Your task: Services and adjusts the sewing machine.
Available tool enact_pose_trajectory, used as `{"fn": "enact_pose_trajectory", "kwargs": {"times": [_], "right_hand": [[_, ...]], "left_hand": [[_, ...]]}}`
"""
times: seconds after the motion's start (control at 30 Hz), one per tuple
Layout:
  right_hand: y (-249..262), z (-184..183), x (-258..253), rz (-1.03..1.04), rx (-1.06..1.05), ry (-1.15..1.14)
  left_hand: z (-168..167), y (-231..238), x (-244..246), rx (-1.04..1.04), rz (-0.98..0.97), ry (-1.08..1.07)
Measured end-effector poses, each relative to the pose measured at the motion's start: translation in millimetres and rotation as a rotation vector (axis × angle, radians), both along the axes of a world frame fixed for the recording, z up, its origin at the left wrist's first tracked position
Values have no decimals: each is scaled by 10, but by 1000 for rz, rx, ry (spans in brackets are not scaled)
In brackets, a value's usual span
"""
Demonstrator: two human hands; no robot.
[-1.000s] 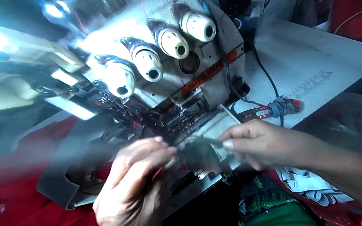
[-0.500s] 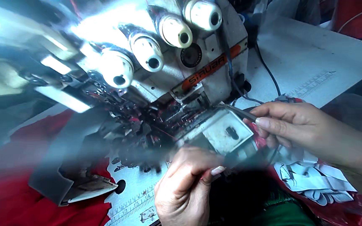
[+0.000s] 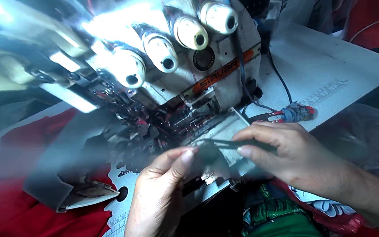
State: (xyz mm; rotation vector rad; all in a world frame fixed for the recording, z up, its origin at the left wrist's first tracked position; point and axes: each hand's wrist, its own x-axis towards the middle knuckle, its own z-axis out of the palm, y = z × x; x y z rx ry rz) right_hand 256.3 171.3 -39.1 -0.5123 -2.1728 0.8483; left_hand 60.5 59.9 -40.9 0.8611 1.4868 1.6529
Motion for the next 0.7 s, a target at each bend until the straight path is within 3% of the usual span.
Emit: {"fn": "enact_pose_trajectory", "kwargs": {"times": [0.3,0.7], "right_hand": [[27,-26,-117,55,139,-45],[64,-35,-122,97,155,-51]], "left_hand": [[18,-102,-205,-23,-170,409],[33,-113,-366,-25,-312,520]]}}
